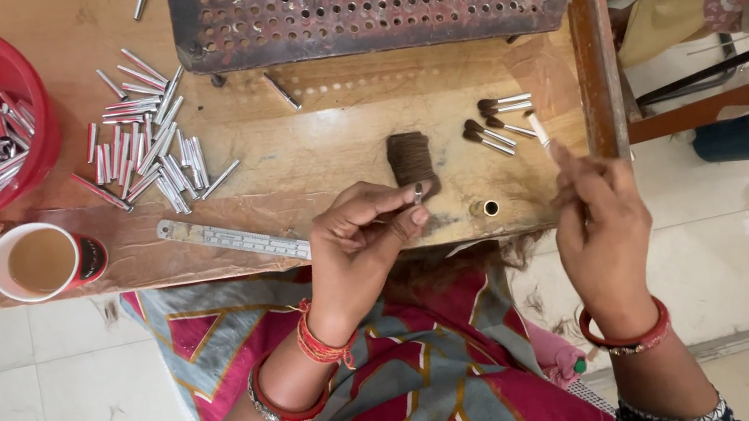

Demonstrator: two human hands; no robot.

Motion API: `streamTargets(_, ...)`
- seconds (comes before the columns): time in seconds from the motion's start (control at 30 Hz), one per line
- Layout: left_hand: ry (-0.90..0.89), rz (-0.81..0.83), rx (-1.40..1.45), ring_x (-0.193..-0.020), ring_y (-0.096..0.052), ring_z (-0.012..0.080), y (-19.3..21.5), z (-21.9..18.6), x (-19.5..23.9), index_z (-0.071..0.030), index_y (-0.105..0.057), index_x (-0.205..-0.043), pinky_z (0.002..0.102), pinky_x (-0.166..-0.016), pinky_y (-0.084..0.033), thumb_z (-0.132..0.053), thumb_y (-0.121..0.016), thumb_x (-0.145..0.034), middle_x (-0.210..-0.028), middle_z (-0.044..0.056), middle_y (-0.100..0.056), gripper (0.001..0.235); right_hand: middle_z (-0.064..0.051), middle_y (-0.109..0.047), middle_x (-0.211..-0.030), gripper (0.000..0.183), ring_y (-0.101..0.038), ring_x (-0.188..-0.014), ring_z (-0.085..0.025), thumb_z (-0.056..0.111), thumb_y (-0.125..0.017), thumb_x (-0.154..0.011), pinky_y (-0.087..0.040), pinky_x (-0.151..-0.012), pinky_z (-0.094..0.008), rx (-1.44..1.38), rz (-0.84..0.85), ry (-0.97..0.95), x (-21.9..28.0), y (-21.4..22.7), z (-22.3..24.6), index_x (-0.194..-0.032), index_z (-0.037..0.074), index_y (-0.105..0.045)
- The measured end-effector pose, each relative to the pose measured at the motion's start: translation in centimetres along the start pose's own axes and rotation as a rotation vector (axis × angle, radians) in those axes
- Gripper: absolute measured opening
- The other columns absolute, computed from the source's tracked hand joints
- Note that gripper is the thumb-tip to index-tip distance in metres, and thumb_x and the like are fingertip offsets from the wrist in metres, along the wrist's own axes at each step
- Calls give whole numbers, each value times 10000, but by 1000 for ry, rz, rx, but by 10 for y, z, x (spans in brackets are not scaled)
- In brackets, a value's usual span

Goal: Assembling small cosmetic or industrial brushes by inserting bundles of bristles into metal ferrules.

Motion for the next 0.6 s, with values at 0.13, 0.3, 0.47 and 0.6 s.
streamTargets(0.13, 11, 81, -223, -902, -690, 101, -12, 2, 7, 12, -764, -1072, 221, -791, -579, 57, -776, -904, -1025, 62, -714, 175, -223, -647, -1171, 324, -645, -1037, -369, -70, -657, -938, -519, -901, -422, 328, -150, 200, -19, 13, 41, -1260, -55, -694)
streamTargets(0.3, 31, 139, -380, -854, -697, 97, -24, -3, 14, -15, -785, -1020, 221, -742, -571, 15, -829, -855, -973, 60, -734, 173, -116, -735, -1163, 176, -703, -1107, -249, 4, -756, -958, -537, -974, -342, -178, 30, 222, -3, 0, 47, -1129, 36, -726)
streamTargets(0.47, 44, 218, -447, -821, -685, 91, -32, -9, 18, -41, -792, -1020, 226, -706, -554, -5, -824, -864, -942, 49, -725, 164, -96, -761, -1063, 165, -731, -980, -188, -8, -771, -888, -570, -854, -280, -558, 370, 44, 5, -39, 34, -1050, 9, -745)
streamTargets(0.6, 85, 234, -428, -812, -678, 80, -33, -5, 22, -40, -782, -1008, 217, -697, -553, -3, -814, -877, -935, 39, -711, 140, -90, -757, -1042, 129, -730, -962, -175, -17, -760, -905, -577, -843, -283, -593, 341, 70, 7, -35, 40, -1030, 13, -746)
Point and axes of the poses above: each hand's wrist, its own x-axis away from the middle knuckle, its own y-axis out of the back of the hand, z = x × y, the point moved 8 cm from there along -x, towards the middle knuckle
